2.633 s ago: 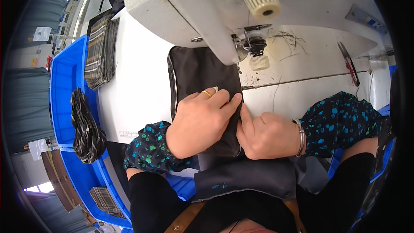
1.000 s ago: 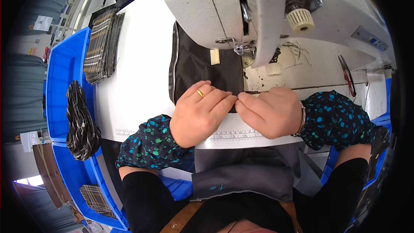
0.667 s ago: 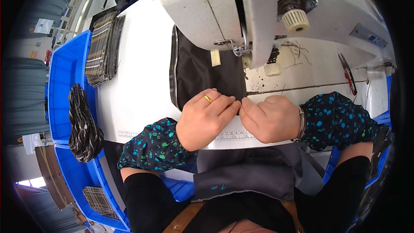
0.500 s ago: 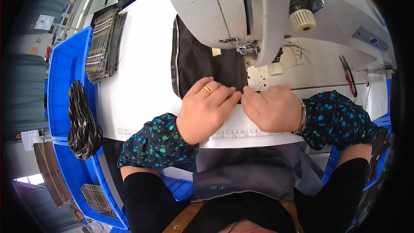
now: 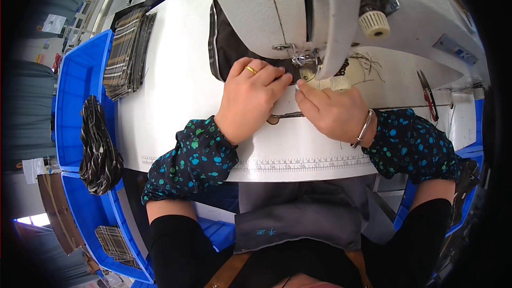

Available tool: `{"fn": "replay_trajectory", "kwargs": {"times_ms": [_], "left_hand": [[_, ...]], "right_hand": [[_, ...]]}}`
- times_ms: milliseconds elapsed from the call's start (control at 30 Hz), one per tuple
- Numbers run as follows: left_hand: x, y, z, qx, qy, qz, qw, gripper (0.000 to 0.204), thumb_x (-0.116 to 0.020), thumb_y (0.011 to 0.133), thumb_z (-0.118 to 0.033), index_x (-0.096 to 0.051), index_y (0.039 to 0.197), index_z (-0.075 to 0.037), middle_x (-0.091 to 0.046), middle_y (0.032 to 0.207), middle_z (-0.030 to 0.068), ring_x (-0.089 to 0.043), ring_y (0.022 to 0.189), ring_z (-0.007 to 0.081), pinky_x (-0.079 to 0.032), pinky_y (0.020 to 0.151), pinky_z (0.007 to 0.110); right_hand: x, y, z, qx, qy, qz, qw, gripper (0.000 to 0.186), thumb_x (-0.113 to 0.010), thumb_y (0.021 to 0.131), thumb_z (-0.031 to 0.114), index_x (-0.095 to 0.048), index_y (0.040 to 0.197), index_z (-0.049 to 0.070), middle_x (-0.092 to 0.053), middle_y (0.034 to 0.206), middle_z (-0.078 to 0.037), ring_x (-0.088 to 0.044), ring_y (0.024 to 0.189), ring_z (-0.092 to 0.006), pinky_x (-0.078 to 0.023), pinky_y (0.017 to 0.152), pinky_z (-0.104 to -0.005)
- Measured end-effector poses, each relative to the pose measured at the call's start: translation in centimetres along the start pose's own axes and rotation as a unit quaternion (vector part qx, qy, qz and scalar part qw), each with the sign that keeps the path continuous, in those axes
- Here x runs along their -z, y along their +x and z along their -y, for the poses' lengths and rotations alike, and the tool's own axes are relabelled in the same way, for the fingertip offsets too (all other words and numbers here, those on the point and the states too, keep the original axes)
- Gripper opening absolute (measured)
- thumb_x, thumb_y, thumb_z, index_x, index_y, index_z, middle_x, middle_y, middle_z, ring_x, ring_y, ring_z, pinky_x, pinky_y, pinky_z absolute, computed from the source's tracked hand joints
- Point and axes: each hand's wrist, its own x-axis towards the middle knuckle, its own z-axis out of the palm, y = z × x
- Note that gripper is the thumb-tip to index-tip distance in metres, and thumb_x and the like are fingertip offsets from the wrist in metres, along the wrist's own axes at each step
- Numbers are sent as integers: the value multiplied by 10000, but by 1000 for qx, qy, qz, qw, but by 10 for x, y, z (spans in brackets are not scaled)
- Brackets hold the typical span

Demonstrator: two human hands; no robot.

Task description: The person sews a zipper onto a dark fabric pouch using an industrial sewing machine. They guide the pouch under the needle, stitch along the zipper, and then place the finished item into a blue bin. The person repeats this process with a second pouch.

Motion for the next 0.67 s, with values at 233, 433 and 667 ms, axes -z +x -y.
{"fn": "replay_trajectory", "kwargs": {"times_ms": [233, 433, 667], "left_hand": [[-11, 10, 14, 37, 24, 22, 999, 305, -680, 804, -61, -798, 1083, -94, -751, 1013, 24, -691, 942, 222, -468, 981, 429], [-10, 11, 13, 42, 41, 34, 998, 334, -683, 795, -43, -786, 1108, -96, -747, 1033, 32, -689, 930, 243, -497, 936, 411], [-14, 44, -6, 51, 70, 59, 994, 325, -740, 750, -66, -795, 1059, -148, -741, 1056, 30, -697, 976, 268, -591, 800, 371]], "right_hand": [[1, 1, 1, -12, 1, 5, 1000, 74, -690, 866, 96, -674, 843, 27, -608, 705, -35, -648, 547, -172, -499, 484, -328], [-2, -2, 0, -18, 11, 16, 1000, 89, -683, 817, 128, -645, 797, 49, -599, 711, -38, -659, 562, -183, -504, 491, -341], [-10, -2, -17, -83, 7, 19, 996, 118, -703, 872, 253, -646, 854, 152, -628, 767, 30, -682, 669, -159, -523, 543, -337]]}}
